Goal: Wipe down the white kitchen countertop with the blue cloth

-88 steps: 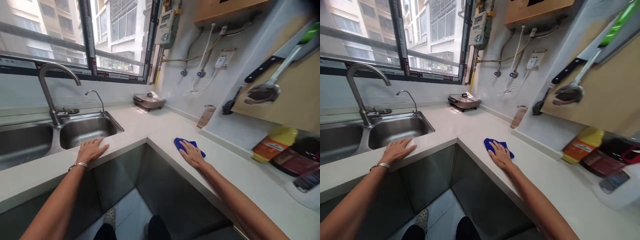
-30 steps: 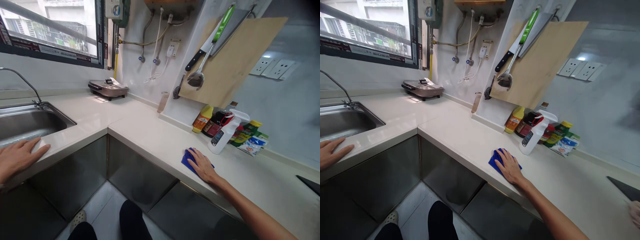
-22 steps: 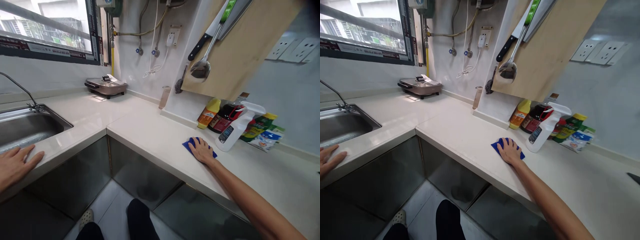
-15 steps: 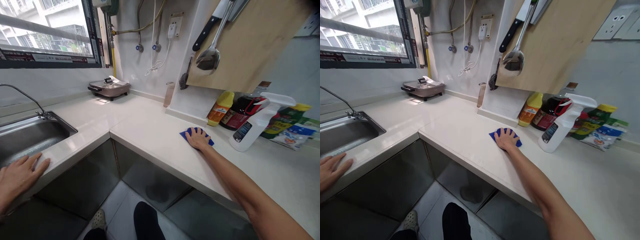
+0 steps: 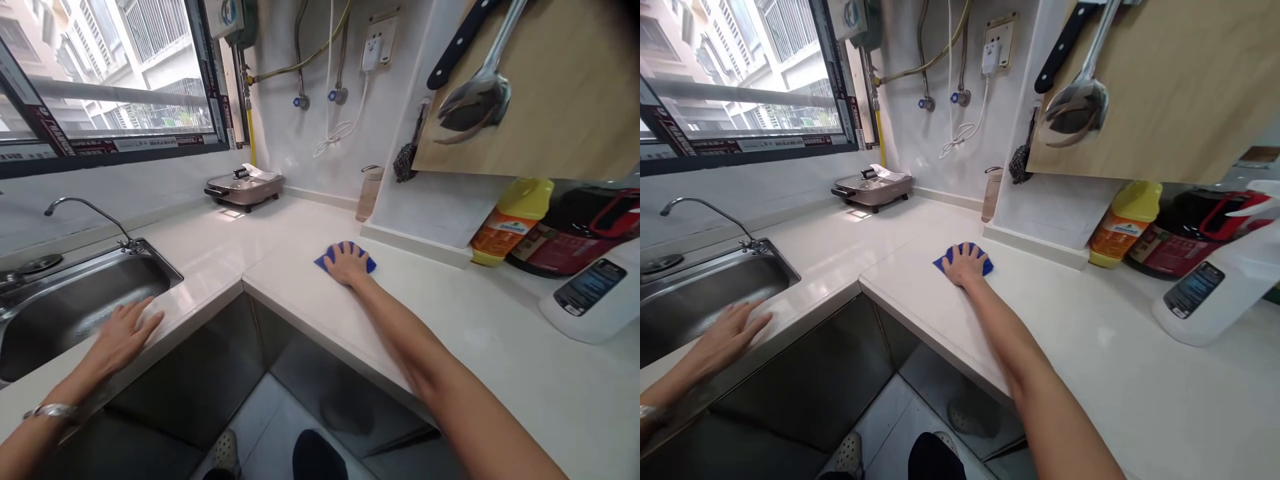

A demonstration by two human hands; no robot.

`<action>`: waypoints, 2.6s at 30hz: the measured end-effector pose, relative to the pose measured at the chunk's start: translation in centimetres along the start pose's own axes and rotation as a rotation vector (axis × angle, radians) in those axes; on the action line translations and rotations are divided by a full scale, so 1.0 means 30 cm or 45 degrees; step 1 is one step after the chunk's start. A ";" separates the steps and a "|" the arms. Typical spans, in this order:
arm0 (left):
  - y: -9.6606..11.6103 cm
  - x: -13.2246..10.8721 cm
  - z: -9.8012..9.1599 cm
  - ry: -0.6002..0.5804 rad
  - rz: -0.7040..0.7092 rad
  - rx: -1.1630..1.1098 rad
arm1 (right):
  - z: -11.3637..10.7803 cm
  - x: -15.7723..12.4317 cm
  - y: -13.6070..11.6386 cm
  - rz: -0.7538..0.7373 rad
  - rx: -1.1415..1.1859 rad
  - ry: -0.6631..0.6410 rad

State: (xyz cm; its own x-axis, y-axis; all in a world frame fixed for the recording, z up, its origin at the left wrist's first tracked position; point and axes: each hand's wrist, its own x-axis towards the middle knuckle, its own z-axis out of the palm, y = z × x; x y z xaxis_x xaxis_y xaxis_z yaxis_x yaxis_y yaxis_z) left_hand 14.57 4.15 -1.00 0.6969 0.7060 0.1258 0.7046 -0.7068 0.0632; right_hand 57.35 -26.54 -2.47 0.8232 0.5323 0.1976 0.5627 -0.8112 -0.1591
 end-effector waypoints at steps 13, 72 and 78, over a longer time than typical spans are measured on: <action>0.308 0.225 -0.013 -0.026 -0.013 -0.295 | -0.077 -0.325 0.078 -0.753 0.111 -0.145; 0.323 0.212 0.082 -0.091 0.322 -0.318 | 0.289 0.931 -0.488 -0.003 -0.079 -0.051; 0.330 0.204 0.074 -0.154 0.342 -0.295 | 0.264 0.667 -0.953 -0.446 -0.009 -0.175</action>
State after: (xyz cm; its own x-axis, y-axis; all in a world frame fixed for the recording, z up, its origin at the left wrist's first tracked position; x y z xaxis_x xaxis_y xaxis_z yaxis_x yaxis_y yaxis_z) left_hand 26.10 1.57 -1.82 0.8732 0.4847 0.0516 0.4554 -0.8489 0.2683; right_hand 58.35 9.21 -1.64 0.5836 0.8050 0.1070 0.8119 -0.5756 -0.0978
